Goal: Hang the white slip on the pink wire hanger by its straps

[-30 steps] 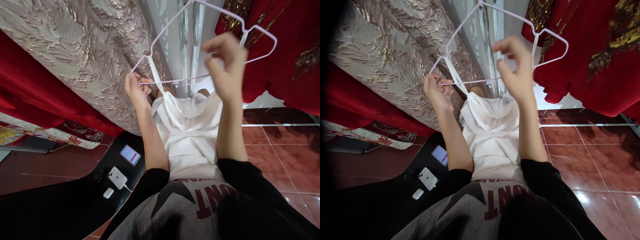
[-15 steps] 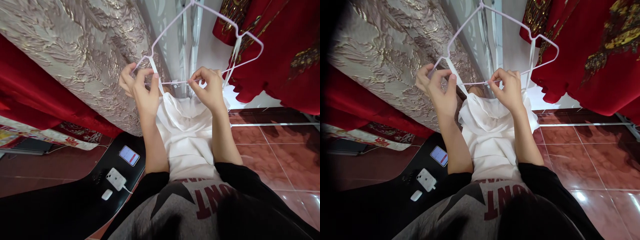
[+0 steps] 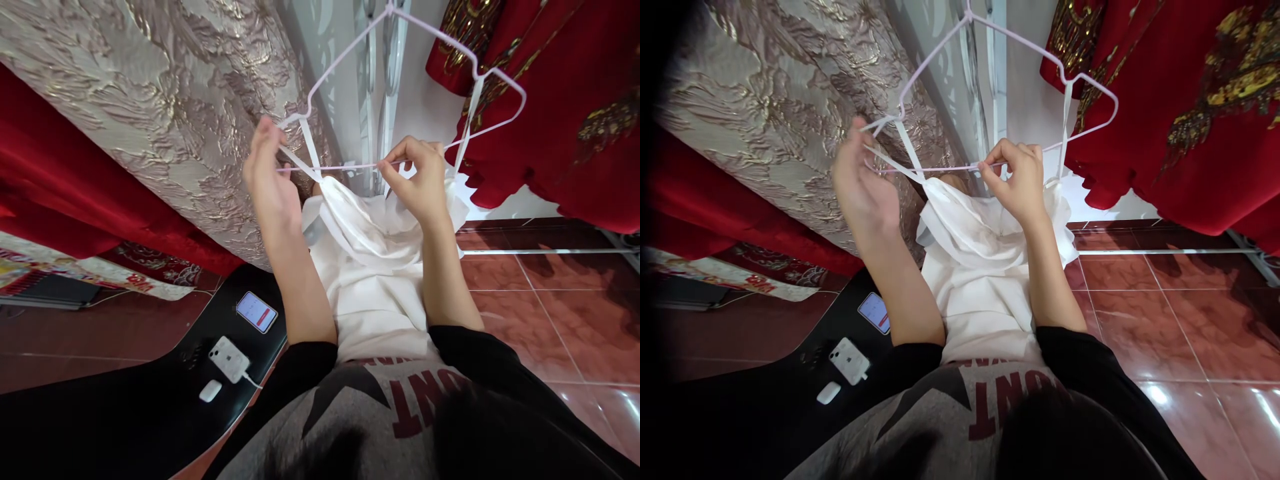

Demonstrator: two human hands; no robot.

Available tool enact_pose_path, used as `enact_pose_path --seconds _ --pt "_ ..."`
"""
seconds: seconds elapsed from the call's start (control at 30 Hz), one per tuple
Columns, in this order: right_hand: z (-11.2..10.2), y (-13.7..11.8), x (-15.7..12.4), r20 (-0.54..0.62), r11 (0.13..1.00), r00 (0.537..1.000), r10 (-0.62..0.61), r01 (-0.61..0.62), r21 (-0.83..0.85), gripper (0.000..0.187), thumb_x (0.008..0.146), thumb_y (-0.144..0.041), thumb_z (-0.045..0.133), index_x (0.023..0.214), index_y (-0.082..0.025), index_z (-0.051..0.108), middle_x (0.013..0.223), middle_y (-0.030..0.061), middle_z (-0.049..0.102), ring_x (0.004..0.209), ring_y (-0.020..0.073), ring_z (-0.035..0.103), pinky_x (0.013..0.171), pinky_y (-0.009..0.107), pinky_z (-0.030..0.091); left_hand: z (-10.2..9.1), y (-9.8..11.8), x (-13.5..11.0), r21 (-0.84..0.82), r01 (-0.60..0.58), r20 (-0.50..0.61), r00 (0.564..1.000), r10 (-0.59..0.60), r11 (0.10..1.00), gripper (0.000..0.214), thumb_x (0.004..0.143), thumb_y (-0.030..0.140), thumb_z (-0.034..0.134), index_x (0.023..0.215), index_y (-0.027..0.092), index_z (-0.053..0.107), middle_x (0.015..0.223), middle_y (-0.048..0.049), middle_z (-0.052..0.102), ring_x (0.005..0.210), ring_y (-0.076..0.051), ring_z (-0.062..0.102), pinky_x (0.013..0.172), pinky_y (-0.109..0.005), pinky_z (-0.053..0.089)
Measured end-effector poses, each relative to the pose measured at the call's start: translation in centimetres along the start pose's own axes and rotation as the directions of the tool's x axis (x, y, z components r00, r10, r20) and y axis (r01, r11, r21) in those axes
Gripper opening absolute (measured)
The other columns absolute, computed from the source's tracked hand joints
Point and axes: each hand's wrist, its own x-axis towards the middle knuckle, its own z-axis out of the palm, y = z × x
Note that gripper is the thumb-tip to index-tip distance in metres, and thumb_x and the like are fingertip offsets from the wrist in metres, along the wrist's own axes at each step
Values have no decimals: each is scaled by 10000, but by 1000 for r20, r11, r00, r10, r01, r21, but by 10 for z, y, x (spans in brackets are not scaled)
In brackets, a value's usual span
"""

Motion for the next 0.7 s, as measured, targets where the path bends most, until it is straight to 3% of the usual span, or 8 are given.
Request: enact_pose_path --seconds 0.07,0.2,0.3,0.4,0.5,0.53,0.6,0.7 --pt "0 0 0 14 1000 1000 2 -2 11 298 815 -549 628 779 -254 604 739 0 593 839 188 556 1101 559 342 -4 7 -2 -79 -45 -37 998 42 996 281 1026 356 368 1123 348 632 1399 143 526 1465 -192 249 1090 -352 399" --pt "1 0 0 31 1000 1000 6 -7 14 327 827 -576 605 789 -251 608 763 -1 608 825 181 560 1099 545 342 -6 3 -2 -252 -75 -234 972 14 965 401 1006 263 321 1392 272 428 1479 18 450 1386 -187 390 1054 -346 437" --pt "1 -1 -1 28 1000 999 -18 19 -5 289 846 -542 594 806 -257 621 796 -5 638 800 170 557 1072 511 366 -5 -10 0 -263 -48 -310 950 -38 964 420 946 149 411 1344 278 449 1398 -9 513 1243 -181 520 1054 -340 437" --pt "4 -4 -2 64 998 996 -62 63 -17 238 881 -493 557 884 -273 646 855 -2 664 826 173 573 1043 489 385 0 -19 -2 -278 63 -120 988 -100 958 225 1001 196 393 1069 232 604 1170 -36 633 1137 -166 591 1048 -307 446" --pt "5 -8 -5 63 995 993 -103 104 -6 180 895 -420 555 954 -280 651 946 14 667 941 194 590 1042 481 388 10 -22 -8 -314 182 152 978 -140 932 327 1052 247 332 908 182 619 960 -60 663 987 -186 667 993 -345 489" --pt "5 -9 -6 6 993 993 -118 118 -2 155 893 -388 565 966 -279 647 998 21 659 1008 202 584 1057 477 380 14 -22 -9 -329 173 184 976 -117 928 339 1053 226 333 863 177 610 917 -58 663 933 -189 682 958 -350 506" --pt "-1 -7 -8 -246 991 960 -130 130 -16 126 888 -297 571 995 -272 633 1113 31 618 1153 212 535 1101 470 344 19 -23 -11 -352 116 169 984 -59 929 349 1044 186 358 782 187 588 850 -47 662 840 -185 692 876 -332 530" --pt "-17 7 -7 -645 997 760 -80 59 -55 267 834 -113 529 1051 -251 600 1162 36 549 1207 205 494 1086 462 351 21 -25 -10 -368 76 125 992 -31 927 365 1038 176 388 732 193 587 804 -42 662 753 -177 681 776 -307 535"
